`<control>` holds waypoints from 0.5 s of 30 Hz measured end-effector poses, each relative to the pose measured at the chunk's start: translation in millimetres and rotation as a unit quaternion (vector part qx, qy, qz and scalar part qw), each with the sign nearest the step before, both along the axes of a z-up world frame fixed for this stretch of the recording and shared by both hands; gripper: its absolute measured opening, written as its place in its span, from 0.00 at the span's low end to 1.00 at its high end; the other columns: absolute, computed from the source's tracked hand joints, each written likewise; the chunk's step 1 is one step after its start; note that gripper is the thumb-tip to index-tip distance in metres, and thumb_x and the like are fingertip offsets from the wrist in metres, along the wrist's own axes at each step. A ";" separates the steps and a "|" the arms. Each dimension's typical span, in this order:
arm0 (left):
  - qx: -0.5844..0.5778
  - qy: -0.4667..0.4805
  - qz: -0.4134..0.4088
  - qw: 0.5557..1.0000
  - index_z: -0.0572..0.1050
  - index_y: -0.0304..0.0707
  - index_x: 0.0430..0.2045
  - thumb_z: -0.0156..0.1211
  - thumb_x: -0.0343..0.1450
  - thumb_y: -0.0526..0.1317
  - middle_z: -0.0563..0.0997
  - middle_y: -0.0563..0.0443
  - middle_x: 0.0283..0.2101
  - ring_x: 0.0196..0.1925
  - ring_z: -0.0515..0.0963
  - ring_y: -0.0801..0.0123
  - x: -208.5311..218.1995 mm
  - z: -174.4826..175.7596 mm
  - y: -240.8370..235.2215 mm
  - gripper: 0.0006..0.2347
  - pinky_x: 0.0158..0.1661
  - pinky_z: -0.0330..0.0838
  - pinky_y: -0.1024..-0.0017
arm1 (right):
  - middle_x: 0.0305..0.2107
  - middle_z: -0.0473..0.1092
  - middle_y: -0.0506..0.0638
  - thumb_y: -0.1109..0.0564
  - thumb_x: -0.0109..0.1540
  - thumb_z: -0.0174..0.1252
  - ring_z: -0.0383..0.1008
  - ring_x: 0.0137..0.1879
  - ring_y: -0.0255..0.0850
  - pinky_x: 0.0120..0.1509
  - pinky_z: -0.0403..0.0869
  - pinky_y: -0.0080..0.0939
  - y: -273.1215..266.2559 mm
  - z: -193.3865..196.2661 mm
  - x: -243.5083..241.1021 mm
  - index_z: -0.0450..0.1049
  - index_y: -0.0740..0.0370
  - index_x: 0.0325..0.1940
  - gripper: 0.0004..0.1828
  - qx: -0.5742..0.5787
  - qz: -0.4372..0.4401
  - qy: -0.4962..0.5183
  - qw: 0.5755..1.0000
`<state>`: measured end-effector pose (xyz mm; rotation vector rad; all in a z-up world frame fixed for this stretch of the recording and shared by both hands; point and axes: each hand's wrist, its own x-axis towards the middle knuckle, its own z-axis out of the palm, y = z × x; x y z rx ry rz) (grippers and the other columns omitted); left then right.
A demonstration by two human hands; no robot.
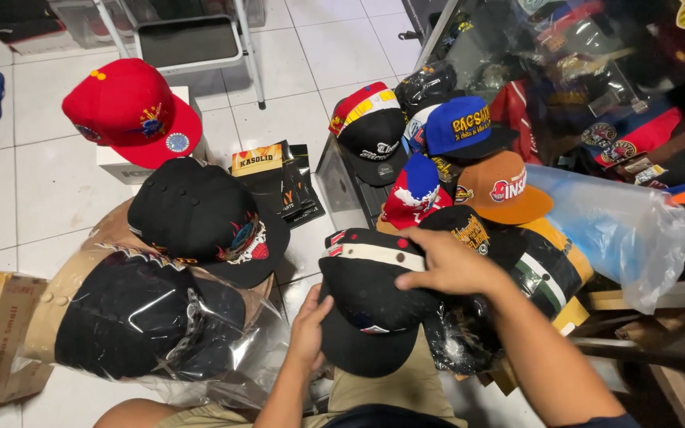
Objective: The person sits on the floor and sorts through a pile of baseball caps. They pick up individual caps, briefly inspect them, and place them back into the pile or onto a nearby stack. The person handles multiple caps of different colors and designs throughout the clip.
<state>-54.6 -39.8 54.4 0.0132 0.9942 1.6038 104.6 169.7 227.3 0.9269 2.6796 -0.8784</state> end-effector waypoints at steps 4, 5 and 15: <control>-0.098 -0.155 0.040 0.982 0.59 0.34 0.72 0.49 0.72 0.37 0.69 0.38 0.70 0.66 0.68 0.59 -0.6 7.7 -11.4 0.28 0.62 0.59 0.68 | 0.57 0.72 0.53 0.51 0.59 0.60 0.75 0.56 0.46 0.60 0.71 0.42 -20.4 -53.7 -15.0 0.62 0.56 0.71 0.36 -0.094 -0.048 0.134 0.985; -0.093 -0.187 0.047 0.977 0.62 0.36 0.71 0.47 0.74 0.39 0.71 0.40 0.67 0.63 0.69 0.61 1.1 5.0 -14.2 0.26 0.60 0.61 0.67 | 0.62 0.67 0.55 0.47 0.64 0.55 0.71 0.63 0.51 0.65 0.68 0.46 -24.3 -66.6 -19.9 0.59 0.53 0.74 0.34 -0.051 -0.049 0.101 0.992; -0.077 -0.186 0.036 0.979 0.64 0.34 0.69 0.47 0.74 0.33 0.74 0.34 0.63 0.57 0.73 0.55 11.1 8.2 -17.0 0.24 0.56 0.65 0.63 | 0.49 0.76 0.53 0.42 0.61 0.58 0.78 0.48 0.50 0.53 0.73 0.45 -21.4 -91.7 -39.1 0.73 0.58 0.61 0.28 0.029 -0.067 0.163 0.984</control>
